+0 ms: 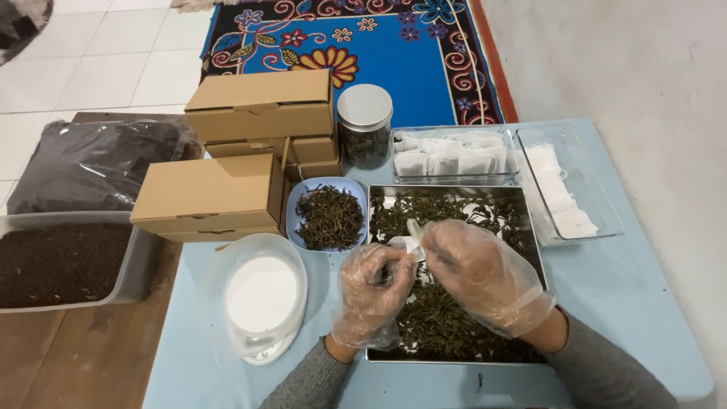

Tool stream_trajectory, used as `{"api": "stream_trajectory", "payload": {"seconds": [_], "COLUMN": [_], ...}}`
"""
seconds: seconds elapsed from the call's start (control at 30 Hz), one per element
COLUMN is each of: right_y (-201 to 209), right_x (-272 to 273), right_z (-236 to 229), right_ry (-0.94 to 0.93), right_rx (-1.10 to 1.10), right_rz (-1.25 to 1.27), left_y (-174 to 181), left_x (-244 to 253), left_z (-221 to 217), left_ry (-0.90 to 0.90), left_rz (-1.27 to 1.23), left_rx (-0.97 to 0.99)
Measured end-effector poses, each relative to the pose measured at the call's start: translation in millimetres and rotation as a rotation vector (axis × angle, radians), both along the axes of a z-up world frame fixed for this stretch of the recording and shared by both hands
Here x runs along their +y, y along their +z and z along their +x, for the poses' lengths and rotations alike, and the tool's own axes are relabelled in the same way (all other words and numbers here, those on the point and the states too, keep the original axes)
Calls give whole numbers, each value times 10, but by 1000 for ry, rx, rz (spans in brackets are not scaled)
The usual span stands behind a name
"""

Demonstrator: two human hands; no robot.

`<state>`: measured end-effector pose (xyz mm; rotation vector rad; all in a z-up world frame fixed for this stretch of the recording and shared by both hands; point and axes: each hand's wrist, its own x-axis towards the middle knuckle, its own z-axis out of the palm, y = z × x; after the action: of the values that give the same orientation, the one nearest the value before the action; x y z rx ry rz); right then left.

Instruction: Filling small tea bags with loose tea leaves manually from a tray using a small scoop.

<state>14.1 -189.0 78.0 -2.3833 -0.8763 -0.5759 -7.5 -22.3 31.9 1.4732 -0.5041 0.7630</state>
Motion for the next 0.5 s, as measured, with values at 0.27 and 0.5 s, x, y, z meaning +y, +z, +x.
{"api": "stream_trajectory", "payload": {"seconds": [0.27, 0.5], "right_y": [228, 221], "right_x": [-134, -113], "right_z": [21, 35], "right_ry": [319, 329], "right_rx": [-60, 17], "right_rz": [-168, 65], "left_y": [205, 349], "left_x": [14, 82], "left_z": [-117, -159], "left_ry": [276, 280], "left_rz": [411, 558], "left_rx": [-173, -74]}}
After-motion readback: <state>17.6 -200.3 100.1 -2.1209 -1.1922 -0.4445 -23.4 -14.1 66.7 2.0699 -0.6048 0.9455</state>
